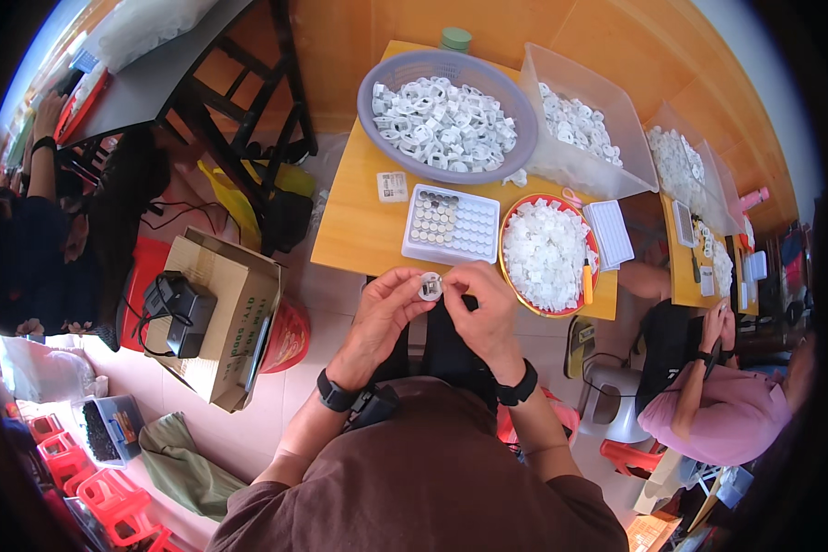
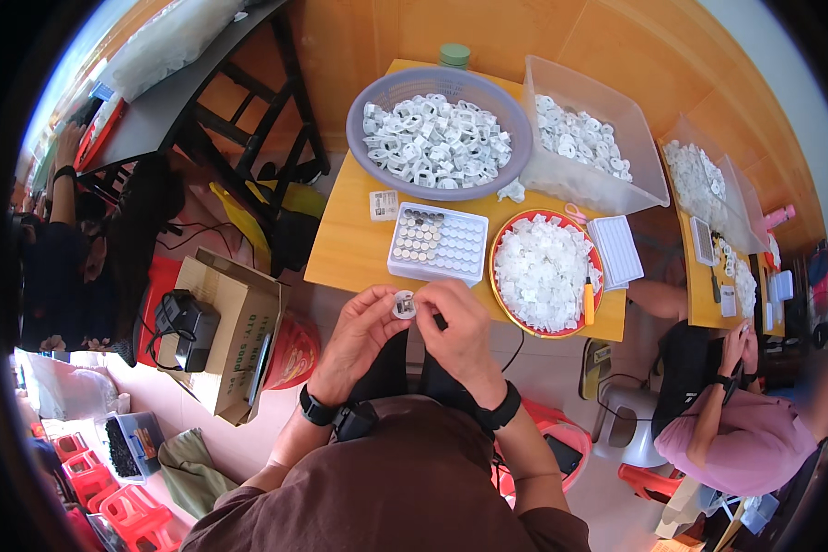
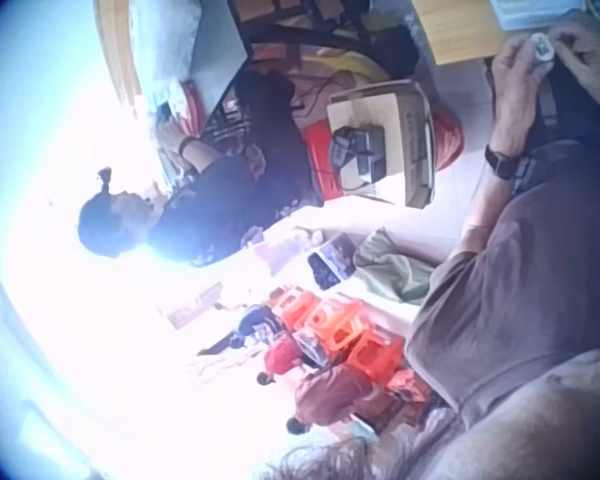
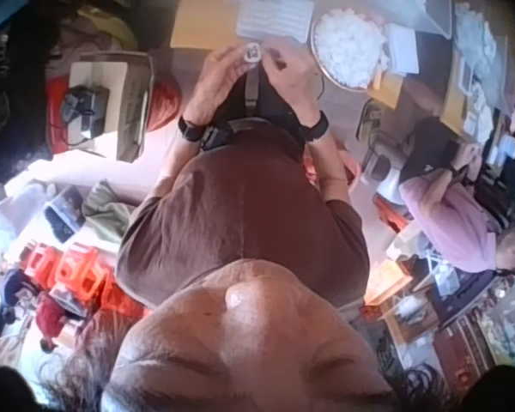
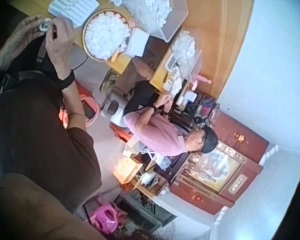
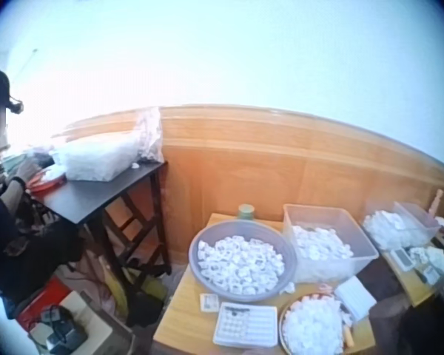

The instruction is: Assembling small white plastic components and placing them into a partitioned tray.

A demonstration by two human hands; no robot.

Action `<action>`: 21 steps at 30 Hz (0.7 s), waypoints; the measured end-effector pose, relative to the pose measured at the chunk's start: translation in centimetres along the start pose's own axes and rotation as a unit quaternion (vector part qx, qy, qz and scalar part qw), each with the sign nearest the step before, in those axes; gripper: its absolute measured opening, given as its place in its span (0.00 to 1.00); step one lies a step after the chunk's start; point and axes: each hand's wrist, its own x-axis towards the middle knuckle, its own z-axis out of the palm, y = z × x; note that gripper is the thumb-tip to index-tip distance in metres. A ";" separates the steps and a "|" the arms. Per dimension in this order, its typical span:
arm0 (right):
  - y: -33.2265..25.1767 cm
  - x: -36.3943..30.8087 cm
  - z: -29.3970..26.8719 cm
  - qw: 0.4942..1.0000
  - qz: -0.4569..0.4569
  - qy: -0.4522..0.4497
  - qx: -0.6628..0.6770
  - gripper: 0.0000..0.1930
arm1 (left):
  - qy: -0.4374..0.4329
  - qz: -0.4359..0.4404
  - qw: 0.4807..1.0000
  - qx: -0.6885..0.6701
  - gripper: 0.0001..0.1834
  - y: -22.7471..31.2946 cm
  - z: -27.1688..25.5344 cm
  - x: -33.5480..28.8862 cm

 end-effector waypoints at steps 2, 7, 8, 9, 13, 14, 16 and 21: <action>0.5 -0.6 0.2 0.994 -0.085 0.023 -0.061 0.08 | -0.006 -0.001 1.000 0.002 0.08 0.0 0.4 0.0; 1.0 -1.0 0.3 0.985 -0.150 0.018 -0.087 0.09 | -0.003 0.011 0.999 0.045 0.08 -0.2 0.6 -0.2; 1.1 -1.0 0.3 0.981 -0.168 0.015 -0.094 0.10 | -0.003 0.012 0.999 0.045 0.08 -0.3 0.6 -0.3; 1.1 -1.0 0.4 0.981 -0.168 0.013 -0.094 0.10 | 0.000 0.016 0.999 0.050 0.08 -0.2 0.5 -0.3; 1.2 -1.0 0.3 0.976 -0.188 -0.017 -0.110 0.11 | 0.004 0.023 0.998 0.064 0.08 -0.2 0.4 -0.3; 1.1 -1.0 0.2 0.973 -0.193 -0.031 -0.120 0.12 | 0.005 0.023 0.998 0.064 0.08 -0.2 0.4 -0.3; 0.8 -0.9 0.0 0.971 -0.197 -0.045 -0.124 0.12 | 0.015 0.020 0.996 0.085 0.07 -0.1 0.5 -0.3; 1.3 -1.0 -0.2 0.968 -0.200 -0.083 -0.125 0.11 | 0.025 0.016 0.992 0.121 0.08 -0.3 0.3 -0.2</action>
